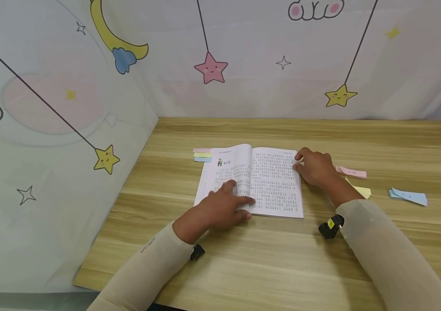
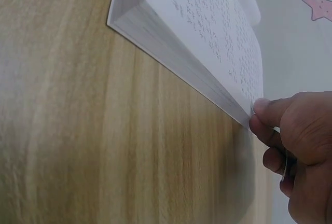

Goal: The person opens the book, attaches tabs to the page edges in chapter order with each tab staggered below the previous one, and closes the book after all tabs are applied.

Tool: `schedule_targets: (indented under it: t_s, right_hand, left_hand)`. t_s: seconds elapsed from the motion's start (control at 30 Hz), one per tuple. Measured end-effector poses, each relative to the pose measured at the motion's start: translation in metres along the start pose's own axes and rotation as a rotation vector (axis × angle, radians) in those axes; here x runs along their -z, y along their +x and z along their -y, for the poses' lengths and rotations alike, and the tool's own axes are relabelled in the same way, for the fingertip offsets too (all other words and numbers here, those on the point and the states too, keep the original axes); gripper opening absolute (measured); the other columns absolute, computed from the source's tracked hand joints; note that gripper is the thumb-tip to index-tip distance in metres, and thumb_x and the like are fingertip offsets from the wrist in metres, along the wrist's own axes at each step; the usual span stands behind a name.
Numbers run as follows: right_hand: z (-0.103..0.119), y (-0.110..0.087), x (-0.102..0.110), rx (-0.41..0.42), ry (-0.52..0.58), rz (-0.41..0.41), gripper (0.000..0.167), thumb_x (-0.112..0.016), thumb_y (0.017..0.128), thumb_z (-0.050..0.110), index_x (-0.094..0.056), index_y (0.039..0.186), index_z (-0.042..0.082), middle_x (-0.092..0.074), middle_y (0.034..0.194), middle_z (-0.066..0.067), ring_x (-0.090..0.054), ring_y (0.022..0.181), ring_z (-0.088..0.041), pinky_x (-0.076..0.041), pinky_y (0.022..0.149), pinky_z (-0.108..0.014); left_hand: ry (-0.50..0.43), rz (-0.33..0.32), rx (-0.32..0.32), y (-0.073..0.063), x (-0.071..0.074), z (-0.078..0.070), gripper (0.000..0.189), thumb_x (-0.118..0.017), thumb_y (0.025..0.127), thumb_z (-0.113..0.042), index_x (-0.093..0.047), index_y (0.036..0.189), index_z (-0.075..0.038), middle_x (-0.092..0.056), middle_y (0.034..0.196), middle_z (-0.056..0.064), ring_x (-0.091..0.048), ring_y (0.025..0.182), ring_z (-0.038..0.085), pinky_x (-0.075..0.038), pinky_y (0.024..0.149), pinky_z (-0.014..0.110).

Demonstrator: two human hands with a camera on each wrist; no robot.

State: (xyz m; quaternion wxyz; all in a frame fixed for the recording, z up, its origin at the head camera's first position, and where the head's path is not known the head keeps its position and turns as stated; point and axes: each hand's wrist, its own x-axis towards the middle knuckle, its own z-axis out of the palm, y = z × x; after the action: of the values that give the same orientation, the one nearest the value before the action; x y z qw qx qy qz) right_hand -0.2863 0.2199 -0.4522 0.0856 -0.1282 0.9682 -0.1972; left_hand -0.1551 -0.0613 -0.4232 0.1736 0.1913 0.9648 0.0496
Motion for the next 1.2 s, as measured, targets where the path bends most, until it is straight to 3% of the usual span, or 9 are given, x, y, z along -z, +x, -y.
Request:
schedule_targets:
  t_s: [0.4, 0.57, 0.8, 1.07, 1.2]
  right_hand:
    - [0.004, 0.001, 0.0, -0.021, -0.046, -0.008, 0.033, -0.065, 0.1, 0.02, -0.057, 0.125, -0.001, -0.069, 0.111, -0.027, -0.063, 0.101, -0.042, -0.029, 0.098, -0.062]
    - [0.007, -0.002, -0.001, -0.026, -0.088, -0.064, 0.028, -0.069, 0.098, 0.021, -0.063, 0.117, 0.002, -0.07, 0.107, -0.019, -0.057, 0.104, -0.044, -0.025, 0.097, -0.062]
    - [0.006, -0.011, -0.004, 0.042, -0.146, -0.156, 0.012, -0.075, 0.094, 0.021, -0.079, 0.098, 0.009, -0.035, 0.148, -0.028, -0.02, 0.137, -0.053, -0.01, 0.102, -0.068]
    - [0.011, -0.034, 0.001, 0.164, -0.247, -0.051, 0.029, -0.063, 0.098, 0.018, -0.077, 0.12, 0.006, -0.034, 0.154, -0.027, -0.02, 0.14, -0.052, -0.013, 0.104, -0.068]
    - [0.016, -0.054, -0.002, 0.203, -0.247, -0.032, 0.026, -0.068, 0.093, 0.015, -0.08, 0.116, 0.009, -0.037, 0.153, -0.028, -0.024, 0.139, -0.053, -0.016, 0.104, -0.069]
  left_hand:
    - [0.014, -0.012, -0.002, 0.0, -0.002, 0.0, 0.046, -0.057, 0.098, -0.06, -0.057, 0.142, -0.05, -0.037, 0.146, 0.015, -0.04, 0.134, 0.033, -0.043, 0.091, 0.057]
    - [0.016, -0.016, -0.004, 0.0, -0.003, 0.0, 0.046, -0.057, 0.098, -0.06, -0.057, 0.143, -0.049, -0.037, 0.146, 0.014, -0.04, 0.133, 0.033, -0.043, 0.092, 0.058]
    - [0.023, -0.021, -0.008, 0.001, -0.005, 0.0, 0.046, -0.057, 0.098, -0.06, -0.058, 0.143, -0.049, -0.038, 0.146, 0.015, -0.041, 0.132, 0.033, -0.044, 0.09, 0.056]
    - [0.037, -0.021, -0.001, 0.002, -0.004, -0.001, 0.045, -0.057, 0.098, -0.06, -0.058, 0.142, -0.05, -0.039, 0.144, 0.015, -0.042, 0.132, 0.034, -0.045, 0.087, 0.054]
    - [0.04, -0.021, 0.006, 0.003, -0.004, 0.0, 0.044, -0.057, 0.099, -0.06, -0.058, 0.142, -0.05, -0.039, 0.144, 0.015, -0.042, 0.133, 0.034, -0.045, 0.088, 0.055]
